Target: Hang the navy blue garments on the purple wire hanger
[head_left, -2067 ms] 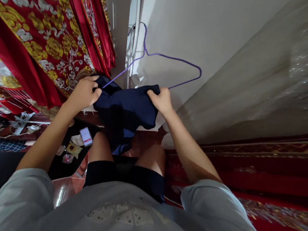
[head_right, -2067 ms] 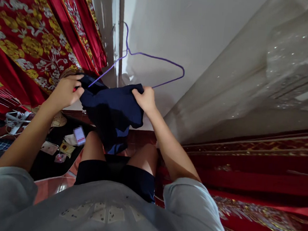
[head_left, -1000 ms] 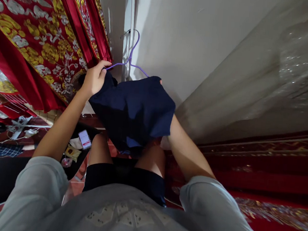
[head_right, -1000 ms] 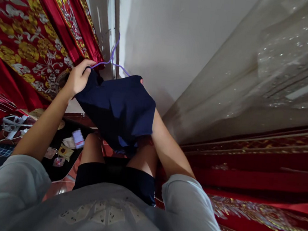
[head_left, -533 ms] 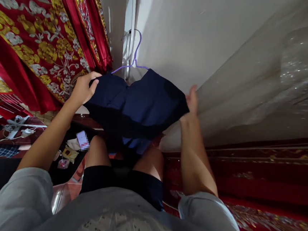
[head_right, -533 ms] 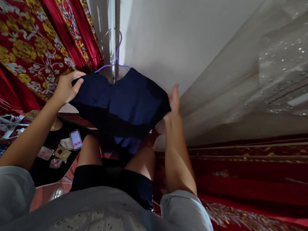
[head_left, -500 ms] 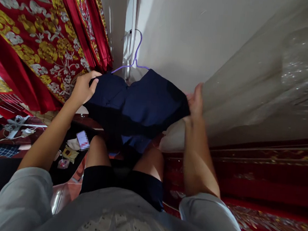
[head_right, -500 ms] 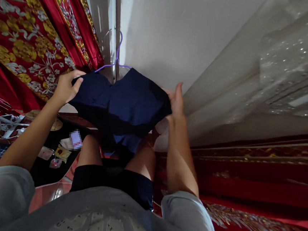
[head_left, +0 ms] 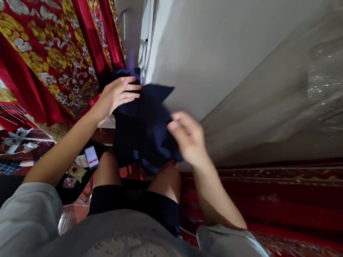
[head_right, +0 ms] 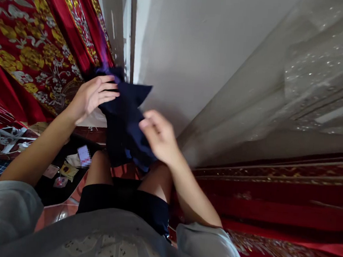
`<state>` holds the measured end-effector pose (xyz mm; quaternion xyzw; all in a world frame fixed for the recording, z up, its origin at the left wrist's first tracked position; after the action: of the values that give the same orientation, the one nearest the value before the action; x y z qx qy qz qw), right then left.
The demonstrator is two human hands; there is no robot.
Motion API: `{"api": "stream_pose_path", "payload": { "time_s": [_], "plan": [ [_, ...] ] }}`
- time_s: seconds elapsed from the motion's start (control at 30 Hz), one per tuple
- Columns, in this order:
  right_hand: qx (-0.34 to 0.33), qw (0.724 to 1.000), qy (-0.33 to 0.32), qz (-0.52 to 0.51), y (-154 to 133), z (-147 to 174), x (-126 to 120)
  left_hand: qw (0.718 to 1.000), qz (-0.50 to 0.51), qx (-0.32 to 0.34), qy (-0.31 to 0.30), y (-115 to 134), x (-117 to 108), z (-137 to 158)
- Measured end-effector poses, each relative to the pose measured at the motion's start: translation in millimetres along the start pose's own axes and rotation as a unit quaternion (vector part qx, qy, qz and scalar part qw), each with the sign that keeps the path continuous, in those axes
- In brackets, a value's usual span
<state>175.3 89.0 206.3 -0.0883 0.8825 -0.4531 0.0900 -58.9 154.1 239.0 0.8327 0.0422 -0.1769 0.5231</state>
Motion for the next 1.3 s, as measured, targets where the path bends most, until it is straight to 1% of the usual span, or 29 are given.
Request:
{"api": "stream_pose_path", "payload": {
  "time_s": [0.03, 0.07, 0.1, 0.13, 0.17, 0.2, 0.23, 0.3, 0.33, 0.37, 0.4, 0.43, 0.5, 0.53, 0.57, 0.63, 0.7, 0.77, 0.8, 0.83, 0.87, 0.9, 0.97, 1.03, 1.1, 1.13, 1.2, 1.27, 1.3],
  "plan": [
    [-0.002, 0.994, -0.104, 0.017, -0.3, 8.2, 23.2, 0.999, 0.038, -0.035, -0.004, -0.4, 3.1, 5.1],
    [-0.001, 0.978, -0.207, 0.023, 2.1, 16.9, 44.3, 0.995, 0.068, -0.074, -0.007, -1.3, 5.5, 11.9],
    [0.000, 0.956, -0.292, 0.026, 7.0, 24.9, 60.7, 0.989, 0.090, -0.118, -0.015, -2.9, 7.4, 20.6],
    [0.001, 0.937, -0.347, 0.025, 14.4, 30.0, 70.8, 0.980, 0.105, -0.164, -0.032, -5.0, 9.0, 31.0],
    [0.004, 0.930, -0.368, 0.026, 24.1, 31.0, 74.2, 0.970, 0.111, -0.209, -0.061, -7.1, 10.3, 42.7],
    [0.007, 0.935, -0.353, 0.034, 35.8, 27.7, 71.7, 0.958, 0.107, -0.249, -0.100, -8.4, 10.9, 54.9],
    [0.008, 0.949, -0.310, 0.049, 48.5, 21.0, 63.9, 0.946, 0.088, -0.277, -0.144, -8.7, 10.3, 66.5],
    [0.007, 0.977, -0.192, 0.096, 73.5, 4.4, 39.8, 0.930, 0.009, -0.291, -0.223, -5.7, 3.9, 83.3],
    [0.007, 0.983, -0.143, 0.119, 84.6, -3.1, 27.7, 0.928, -0.042, -0.275, -0.247, -2.6, -1.6, 86.7],
    [0.009, 0.985, -0.111, 0.134, 94.2, -9.2, 17.7, 0.931, -0.091, -0.246, -0.255, 1.1, -8.2, 86.3],
    [0.020, 0.985, -0.103, 0.135, 103.0, -13.8, 10.7, 0.936, -0.132, -0.208, -0.250, 5.1, -15.2, 82.5],
    [0.043, 0.985, -0.115, 0.123, 111.0, -16.8, 6.5, 0.944, -0.164, -0.166, -0.232, 8.7, -22.5, 76.3],
    [0.108, 0.981, -0.147, 0.069, 121.9, -18.6, 2.2, 0.959, -0.204, -0.091, -0.173, 11.4, -37.1, 60.2],
    [0.137, 0.979, -0.148, 0.034, 123.9, -19.1, 0.0, 0.965, -0.216, -0.062, -0.134, 10.3, -44.6, 51.6],
    [0.158, 0.979, -0.127, 0.000, 123.5, -20.8, -3.5, 0.969, -0.227, -0.036, -0.086, 8.2, -52.2, 43.5],
    [0.162, 0.984, -0.038, -0.062, 116.7, -30.7, -14.9, 0.968, -0.249, 0.020, 0.030, 4.9, -66.9, 31.3],
    [0.131, 0.983, 0.062, -0.109, 106.1, -50.3, -29.0, 0.943, -0.280, 0.090, 0.157, 7.5, -77.3, 28.6],
    [0.092, 0.979, 0.129, -0.128, 95.9, -77.9, -43.5, 0.896, -0.321, 0.157, 0.261, 15.0, -78.3, 36.0],
    [0.074, 0.978, 0.150, -0.127, 91.9, -92.7, -50.9, 0.874, -0.343, 0.182, 0.292, 18.6, -74.4, 41.4],
    [0.058, 0.977, 0.166, -0.119, 88.9, -106.5, -58.6, 0.859, -0.365, 0.196, 0.300, 20.8, -67.6, 46.2],
    [0.045, 0.977, 0.178, -0.108, 87.0, -117.7, -66.3, 0.853, -0.389, 0.200, 0.283, 20.9, -57.9, 49.4],
    [0.035, 0.977, 0.188, -0.097, 86.3, -125.3, -73.9, 0.854, -0.416, 0.194, 0.246, 18.3, -46.2, 50.8],
    [0.025, 0.974, 0.209, -0.086, 88.3, -127.1, -87.2, 0.860, -0.468, 0.155, 0.134, 3.9, -20.2, 50.0],
    [0.038, 0.969, 0.226, -0.093, 95.2, -112.5, -96.1, 0.856, -0.509, 0.088, 0.031, -20.6, 2.1, 48.0],
    [0.065, 0.960, 0.251, -0.102, 105.0, -88.6, -102.2, 0.848, -0.528, 0.017, -0.039, -49.3, 17.5, 48.3],
    [0.078, 0.956, 0.263, -0.105, 110.1, -76.6, -104.4, 0.848, -0.526, -0.007, -0.062, -62.7, 23.6, 50.2],
    [0.094, 0.949, 0.285, -0.096, 118.2, -57.2, -107.5, 0.865, -0.497, -0.015, -0.069, -82.4, 33.3, 58.2],
    [0.085, 0.948, 0.304, -0.050, 119.6, -45.0, -107.2, 0.893, -0.448, 0.008, -0.039, -92.4, 40.6, 70.9],
    [0.067, 0.944, 0.322, -0.012, 116.7, -39.7, -104.7, 0.907, -0.420, 0.019, -0.015, -94.6, 43.2, 78.2]
  ]
}}
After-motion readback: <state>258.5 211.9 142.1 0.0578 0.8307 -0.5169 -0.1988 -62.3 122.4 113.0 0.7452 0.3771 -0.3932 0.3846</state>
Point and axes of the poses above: each hand's wrist, its own z-axis away from the middle knuckle, its own x-axis out of the palm, y = z × x, the point moved 5 cm from there along -z, towards the middle knuckle, and after that the axes turned 9 degrees about -z, right-handed, at the moved point
